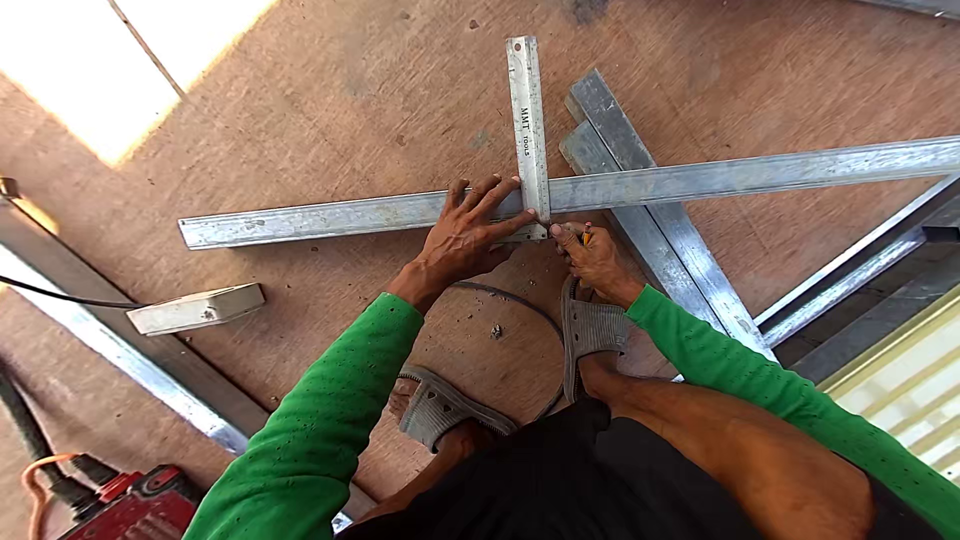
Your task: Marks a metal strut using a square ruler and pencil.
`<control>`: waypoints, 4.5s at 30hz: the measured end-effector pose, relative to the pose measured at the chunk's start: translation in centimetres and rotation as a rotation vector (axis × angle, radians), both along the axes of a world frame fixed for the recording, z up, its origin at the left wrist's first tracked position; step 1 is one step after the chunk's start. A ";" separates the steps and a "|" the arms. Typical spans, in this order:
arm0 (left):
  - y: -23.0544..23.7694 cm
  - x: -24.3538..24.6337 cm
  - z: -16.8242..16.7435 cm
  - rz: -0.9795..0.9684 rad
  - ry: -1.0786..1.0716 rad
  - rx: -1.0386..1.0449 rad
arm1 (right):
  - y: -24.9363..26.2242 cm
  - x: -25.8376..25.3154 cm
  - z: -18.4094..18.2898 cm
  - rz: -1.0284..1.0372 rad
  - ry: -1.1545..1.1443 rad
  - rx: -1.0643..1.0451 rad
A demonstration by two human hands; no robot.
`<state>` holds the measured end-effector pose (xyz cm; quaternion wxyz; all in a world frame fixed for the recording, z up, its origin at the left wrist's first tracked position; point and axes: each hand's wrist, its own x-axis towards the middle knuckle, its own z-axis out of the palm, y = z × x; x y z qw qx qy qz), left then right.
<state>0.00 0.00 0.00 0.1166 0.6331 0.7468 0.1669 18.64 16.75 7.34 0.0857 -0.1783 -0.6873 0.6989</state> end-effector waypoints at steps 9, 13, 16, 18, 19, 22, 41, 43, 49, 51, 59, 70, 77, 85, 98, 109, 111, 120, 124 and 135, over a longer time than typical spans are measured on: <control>-0.1 0.0 -0.2 0.004 -0.026 0.015 | 5.2 -0.7 -1.5 -0.044 -0.090 0.294; 0.0 0.0 -0.1 -0.001 -0.029 0.044 | 4.8 -1.8 -2.8 0.016 -0.006 0.653; 0.1 0.1 -0.1 0.002 -0.028 0.025 | 4.7 -1.9 -3.5 0.018 -0.042 0.727; 0.1 0.1 0.0 0.008 -0.031 0.020 | 4.8 -1.9 -3.5 0.021 -0.043 0.734; 0.1 0.1 0.0 0.006 -0.030 0.017 | 4.8 -1.9 -3.5 0.023 -0.039 0.739; 0.2 0.1 0.2 0.003 -0.014 0.009 | 4.7 -1.8 -3.4 0.032 -0.024 0.756; 0.3 0.0 0.2 -0.004 0.001 -0.003 | 4.7 -1.8 -3.8 0.011 -0.012 0.755; 0.3 0.0 0.3 -0.001 -0.001 -0.002 | 4.6 -1.8 -3.9 0.014 -0.013 0.772; 0.3 0.0 0.1 0.000 0.015 0.018 | 4.4 -2.1 -3.5 0.032 -0.020 0.849; 0.4 0.0 0.1 -0.003 0.021 0.025 | 4.2 -2.0 -3.3 0.054 -0.007 0.874; 0.5 -0.1 0.2 -0.004 0.014 0.010 | 3.9 -2.7 -3.0 0.091 -0.013 0.972; 0.5 -0.2 0.1 -0.006 0.013 0.024 | 1.5 1.7 -3.0 0.348 -0.250 0.748; 0.3 -1.7 0.5 -0.004 -0.176 0.004 | -0.3 0.4 -4.5 0.138 -0.660 -0.110; 3.4 -6.8 1.6 0.133 -0.457 -0.527 | 5.0 1.7 0.7 0.067 -0.300 0.187; 1.8 -1.0 -0.7 0.383 -0.010 -0.104 | 7.4 3.2 1.0 -0.034 -0.239 0.319; 3.7 -0.8 8.2 0.136 -0.549 0.076 | 6.3 -3.0 2.2 -0.024 -0.171 0.289; 4.8 0.2 10.5 0.137 -0.466 0.082 | 5.4 -4.8 3.9 0.013 -0.100 0.234; -3.3 -9.5 17.8 0.271 -0.838 0.542 | 6.4 -4.9 8.2 0.088 0.060 0.826; -2.0 -9.6 17.7 0.243 -0.803 0.385 | 2.4 -2.0 4.7 0.270 -0.110 0.637; 4.7 -3.4 4.2 0.040 -0.159 -0.189 | -2.6 2.9 -6.1 0.245 -0.683 -0.386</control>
